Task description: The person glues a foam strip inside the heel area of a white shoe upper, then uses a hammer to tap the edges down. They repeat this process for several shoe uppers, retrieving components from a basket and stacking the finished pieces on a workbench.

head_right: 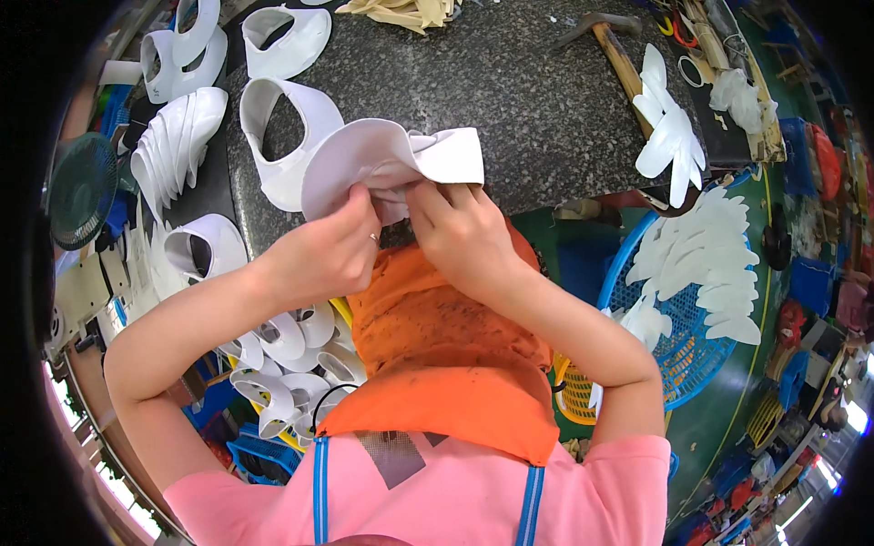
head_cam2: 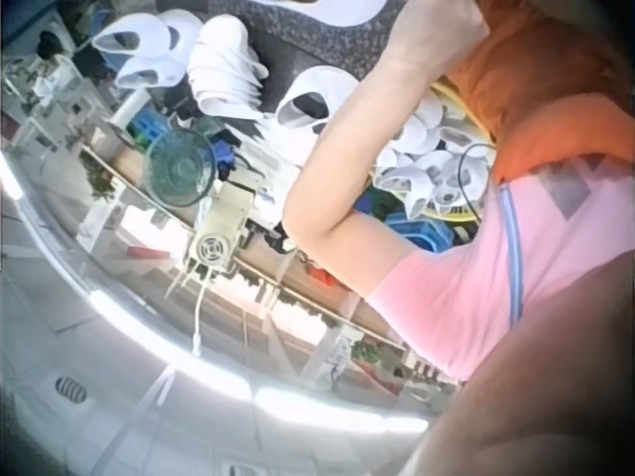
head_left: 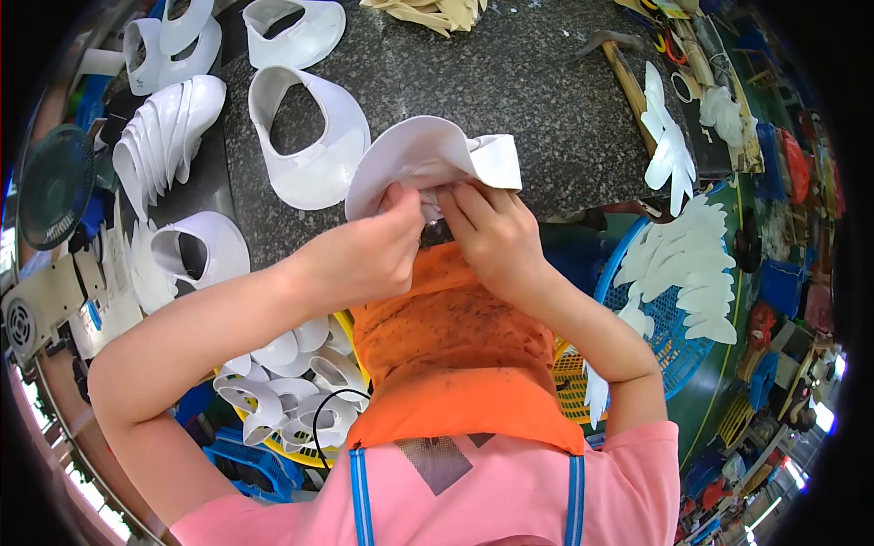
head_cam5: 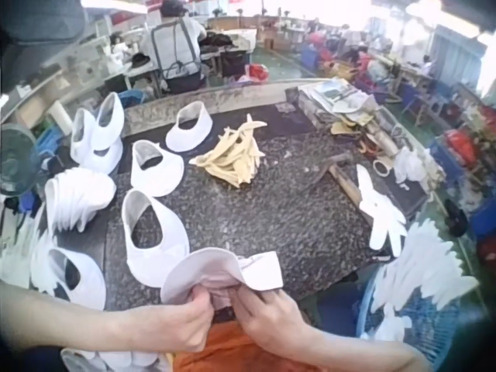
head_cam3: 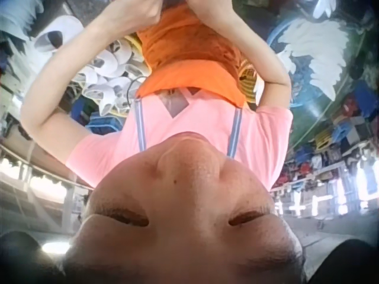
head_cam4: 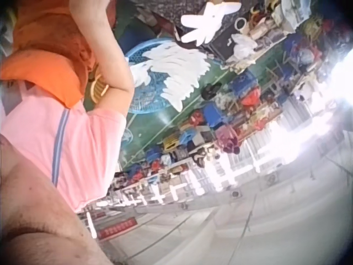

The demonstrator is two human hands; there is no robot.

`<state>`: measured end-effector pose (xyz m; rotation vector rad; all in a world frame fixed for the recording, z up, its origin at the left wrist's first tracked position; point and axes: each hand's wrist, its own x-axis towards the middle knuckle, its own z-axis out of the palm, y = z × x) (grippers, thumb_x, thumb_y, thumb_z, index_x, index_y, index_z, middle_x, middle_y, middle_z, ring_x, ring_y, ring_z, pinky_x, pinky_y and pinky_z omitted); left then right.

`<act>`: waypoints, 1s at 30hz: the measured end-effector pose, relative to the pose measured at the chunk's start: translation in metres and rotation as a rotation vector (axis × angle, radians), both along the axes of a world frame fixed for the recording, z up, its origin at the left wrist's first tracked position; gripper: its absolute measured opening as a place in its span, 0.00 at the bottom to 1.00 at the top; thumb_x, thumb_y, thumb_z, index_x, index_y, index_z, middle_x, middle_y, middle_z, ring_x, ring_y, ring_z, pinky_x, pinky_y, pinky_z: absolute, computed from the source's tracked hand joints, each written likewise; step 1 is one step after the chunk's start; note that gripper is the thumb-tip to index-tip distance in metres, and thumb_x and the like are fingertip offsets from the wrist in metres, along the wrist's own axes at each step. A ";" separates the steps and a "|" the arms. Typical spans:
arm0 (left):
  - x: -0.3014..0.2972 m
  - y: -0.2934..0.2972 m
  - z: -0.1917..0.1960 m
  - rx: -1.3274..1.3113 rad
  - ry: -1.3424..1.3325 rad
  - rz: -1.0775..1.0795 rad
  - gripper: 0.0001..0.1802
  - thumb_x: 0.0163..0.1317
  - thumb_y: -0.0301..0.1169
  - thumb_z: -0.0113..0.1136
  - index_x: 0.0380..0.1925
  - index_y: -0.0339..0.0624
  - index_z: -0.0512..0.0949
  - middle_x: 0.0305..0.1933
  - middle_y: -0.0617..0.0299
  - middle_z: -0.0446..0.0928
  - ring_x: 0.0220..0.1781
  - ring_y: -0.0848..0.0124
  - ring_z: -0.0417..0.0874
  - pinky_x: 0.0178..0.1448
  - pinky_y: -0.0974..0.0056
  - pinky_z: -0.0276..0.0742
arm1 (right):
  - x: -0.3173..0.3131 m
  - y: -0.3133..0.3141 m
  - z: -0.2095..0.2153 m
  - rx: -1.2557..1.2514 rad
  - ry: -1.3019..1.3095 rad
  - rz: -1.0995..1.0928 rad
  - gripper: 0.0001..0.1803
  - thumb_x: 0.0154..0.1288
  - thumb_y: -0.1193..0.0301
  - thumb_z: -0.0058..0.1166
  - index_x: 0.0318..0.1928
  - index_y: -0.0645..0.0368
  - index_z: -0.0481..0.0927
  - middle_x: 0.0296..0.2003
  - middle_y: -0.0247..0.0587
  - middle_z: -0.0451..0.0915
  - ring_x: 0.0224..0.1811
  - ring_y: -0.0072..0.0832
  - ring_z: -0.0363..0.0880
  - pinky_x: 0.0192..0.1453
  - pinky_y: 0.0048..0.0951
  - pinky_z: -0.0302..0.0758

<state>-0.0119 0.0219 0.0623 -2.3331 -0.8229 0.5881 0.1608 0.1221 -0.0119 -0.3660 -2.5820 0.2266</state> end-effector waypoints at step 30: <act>-0.003 -0.044 -0.011 -0.100 -0.511 0.267 0.18 0.43 0.31 0.56 0.32 0.26 0.79 0.41 0.47 0.78 0.48 0.55 0.80 0.53 0.62 0.77 | -0.005 0.008 0.014 -0.243 0.136 0.352 0.06 0.51 0.73 0.59 0.30 0.61 0.79 0.29 0.39 0.74 0.37 0.39 0.75 0.48 0.35 0.75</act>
